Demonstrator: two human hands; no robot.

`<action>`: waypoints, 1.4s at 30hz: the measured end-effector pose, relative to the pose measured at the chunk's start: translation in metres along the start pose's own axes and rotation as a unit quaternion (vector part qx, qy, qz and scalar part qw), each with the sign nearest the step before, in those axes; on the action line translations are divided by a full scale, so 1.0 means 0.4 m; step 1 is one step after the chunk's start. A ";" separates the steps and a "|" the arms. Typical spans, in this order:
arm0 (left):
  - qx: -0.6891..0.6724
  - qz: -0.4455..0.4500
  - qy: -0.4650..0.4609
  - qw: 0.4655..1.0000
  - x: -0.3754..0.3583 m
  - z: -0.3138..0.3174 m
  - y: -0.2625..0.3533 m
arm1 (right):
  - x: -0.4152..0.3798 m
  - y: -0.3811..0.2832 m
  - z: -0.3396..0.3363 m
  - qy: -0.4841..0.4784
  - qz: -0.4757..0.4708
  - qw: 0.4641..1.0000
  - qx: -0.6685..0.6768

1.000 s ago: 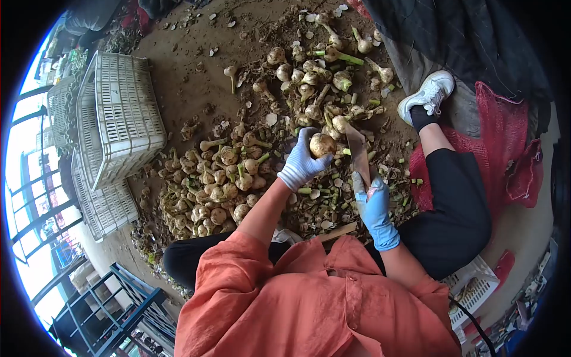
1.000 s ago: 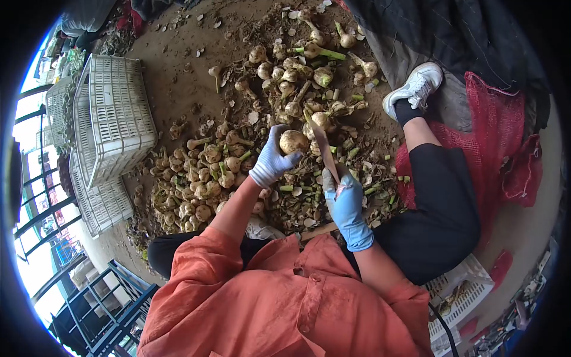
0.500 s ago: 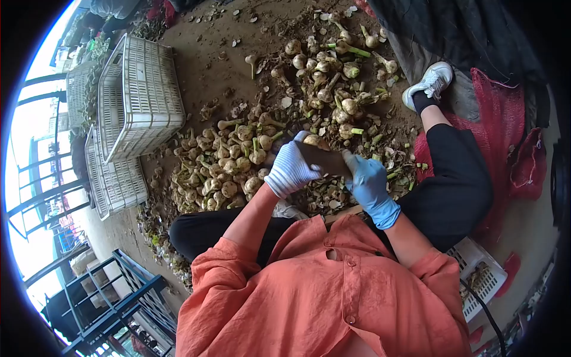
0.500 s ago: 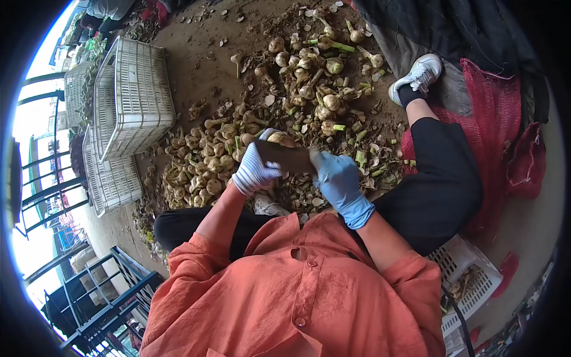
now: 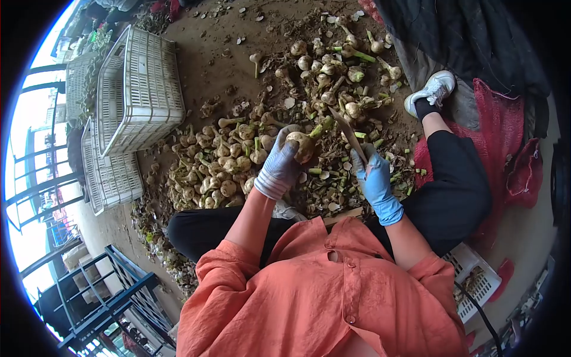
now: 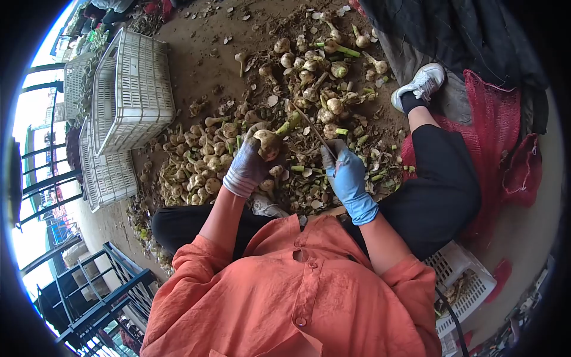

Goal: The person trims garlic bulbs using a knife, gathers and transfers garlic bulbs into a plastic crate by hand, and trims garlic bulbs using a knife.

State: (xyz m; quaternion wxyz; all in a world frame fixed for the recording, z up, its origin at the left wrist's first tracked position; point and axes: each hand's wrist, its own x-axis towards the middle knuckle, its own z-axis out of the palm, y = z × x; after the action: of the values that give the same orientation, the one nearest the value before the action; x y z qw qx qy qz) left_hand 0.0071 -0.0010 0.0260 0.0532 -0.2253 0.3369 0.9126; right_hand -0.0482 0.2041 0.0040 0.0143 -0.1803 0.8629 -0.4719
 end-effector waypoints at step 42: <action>0.614 0.048 -0.038 0.787 0.247 -0.199 0.177 | 0.044 0.013 0.098 -0.125 0.109 0.986 -0.037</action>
State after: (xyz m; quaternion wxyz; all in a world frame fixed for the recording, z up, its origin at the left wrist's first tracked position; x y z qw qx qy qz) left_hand -0.0687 -0.1114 -0.0297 0.1492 -0.0938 0.8346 0.5219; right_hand -0.0586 0.1693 -0.0193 0.1662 -0.1429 0.8859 -0.4089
